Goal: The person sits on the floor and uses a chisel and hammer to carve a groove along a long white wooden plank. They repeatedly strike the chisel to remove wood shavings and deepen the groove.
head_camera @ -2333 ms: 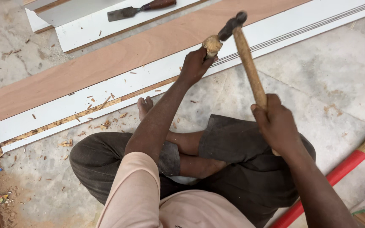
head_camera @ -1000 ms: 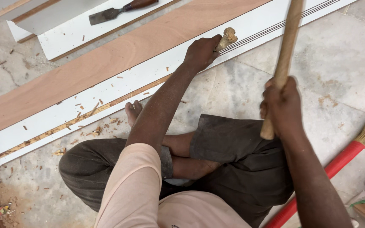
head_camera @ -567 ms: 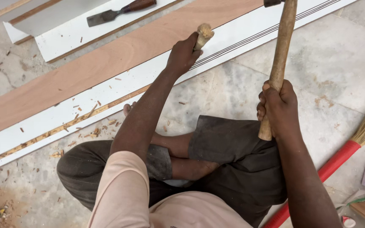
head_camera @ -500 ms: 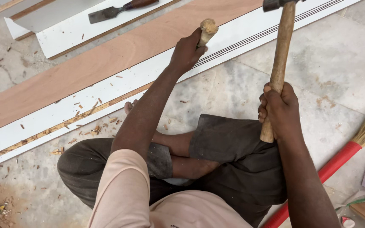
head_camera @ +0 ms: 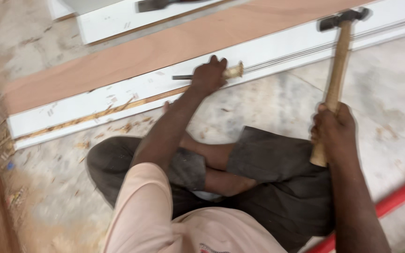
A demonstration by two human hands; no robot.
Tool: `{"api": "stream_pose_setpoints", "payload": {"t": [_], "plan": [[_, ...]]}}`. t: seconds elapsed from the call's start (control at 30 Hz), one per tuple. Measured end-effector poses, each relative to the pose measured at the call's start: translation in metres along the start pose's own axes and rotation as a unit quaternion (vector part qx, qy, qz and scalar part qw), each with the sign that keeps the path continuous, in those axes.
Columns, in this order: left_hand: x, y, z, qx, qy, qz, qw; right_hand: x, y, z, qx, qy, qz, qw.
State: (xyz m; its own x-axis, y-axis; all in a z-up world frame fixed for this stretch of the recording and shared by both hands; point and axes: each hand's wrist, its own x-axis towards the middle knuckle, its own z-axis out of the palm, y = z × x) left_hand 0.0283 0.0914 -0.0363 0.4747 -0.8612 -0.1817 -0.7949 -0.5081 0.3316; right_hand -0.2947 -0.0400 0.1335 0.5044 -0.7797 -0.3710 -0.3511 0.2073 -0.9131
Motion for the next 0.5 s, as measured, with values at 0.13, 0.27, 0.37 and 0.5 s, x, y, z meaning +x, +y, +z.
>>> {"api": "stream_pose_setpoints", "payload": {"t": [0.13,0.27,0.37,0.5], "plan": [[-0.006,-0.049,0.067,0.007,0.026,-0.018,0.999,-0.004,0.003,0.003,-0.072,0.018,0.009,0.997],[-0.002,-0.042,0.118,0.032,0.122,0.026,0.992,0.006,0.029,0.005,-0.153,0.025,0.018,0.988],[-0.006,-0.031,0.106,-0.007,0.151,-0.008,0.988,0.024,0.066,0.001,-0.238,0.036,0.039,0.97],[-0.013,-0.021,0.085,-0.014,0.133,-0.043,0.99,0.043,0.106,-0.014,-0.336,0.065,0.055,0.938]]}}
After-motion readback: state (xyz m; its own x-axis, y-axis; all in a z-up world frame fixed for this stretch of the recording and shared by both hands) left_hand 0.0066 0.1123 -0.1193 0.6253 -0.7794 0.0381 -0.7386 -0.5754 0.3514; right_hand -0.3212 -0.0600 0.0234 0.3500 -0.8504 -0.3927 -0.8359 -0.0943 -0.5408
